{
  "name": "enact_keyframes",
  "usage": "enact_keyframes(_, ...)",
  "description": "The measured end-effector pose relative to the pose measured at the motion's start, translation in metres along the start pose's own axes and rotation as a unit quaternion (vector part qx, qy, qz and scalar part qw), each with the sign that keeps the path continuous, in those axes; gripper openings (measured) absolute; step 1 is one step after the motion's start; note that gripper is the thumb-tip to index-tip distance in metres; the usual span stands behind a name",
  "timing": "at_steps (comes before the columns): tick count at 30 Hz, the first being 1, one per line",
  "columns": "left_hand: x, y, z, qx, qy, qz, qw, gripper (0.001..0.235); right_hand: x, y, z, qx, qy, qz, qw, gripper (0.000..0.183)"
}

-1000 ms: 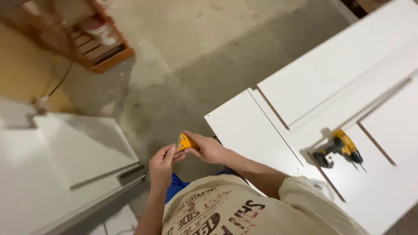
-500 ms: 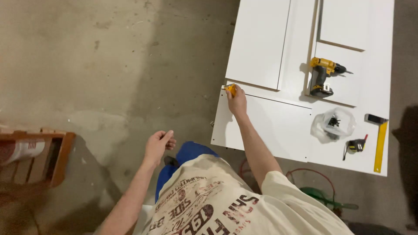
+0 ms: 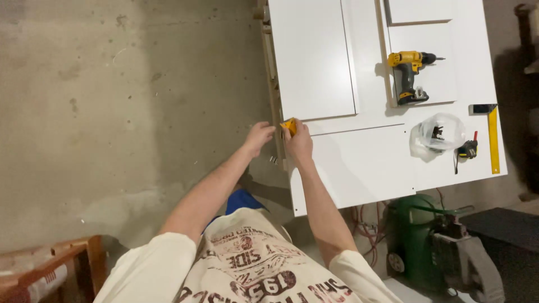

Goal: Assembling white wooden panels using a power drill and screws on a workbench

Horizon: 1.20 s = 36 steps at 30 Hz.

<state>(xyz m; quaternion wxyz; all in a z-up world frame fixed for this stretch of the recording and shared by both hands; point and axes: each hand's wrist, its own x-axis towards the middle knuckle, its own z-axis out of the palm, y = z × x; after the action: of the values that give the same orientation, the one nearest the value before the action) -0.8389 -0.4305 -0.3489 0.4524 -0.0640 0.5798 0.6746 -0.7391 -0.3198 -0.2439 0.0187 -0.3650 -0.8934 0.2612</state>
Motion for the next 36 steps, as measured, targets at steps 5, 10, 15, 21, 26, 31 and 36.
enact_keyframes(5,0.077,-0.054,0.012,-0.12,0.0,-0.035,0.992,0.065,0.006,-0.009,-0.002,-0.006,0.024,0.001,1.0,0.049)
enact_keyframes(10,0.087,-0.027,0.017,-0.214,0.019,-0.085,0.973,0.029,0.022,-0.022,0.004,-0.013,0.049,0.023,0.998,0.049)
enact_keyframes(15,0.091,0.037,0.021,-0.157,0.058,-0.125,0.978,0.01,0.066,-0.038,0.007,-0.014,-0.01,0.078,0.997,0.054)
enact_keyframes(21,0.144,0.085,0.002,-0.161,0.025,-0.163,0.973,0.018,0.136,-0.063,0.014,-0.028,-0.005,0.095,0.995,0.057)
enact_keyframes(26,0.122,0.231,0.022,-0.104,0.041,-0.158,0.981,0.012,0.204,-0.106,0.01,-0.021,0.003,0.102,0.995,0.056)
enact_keyframes(31,0.212,0.284,0.007,-0.096,0.024,-0.168,0.981,0.011,0.289,-0.145,0.016,-0.019,0.0,0.131,0.991,0.056)
enact_keyframes(36,0.256,0.35,-0.006,-0.107,-0.007,-0.177,0.978,0.011,0.36,-0.181,0.027,-0.037,-0.023,0.177,0.983,0.059)
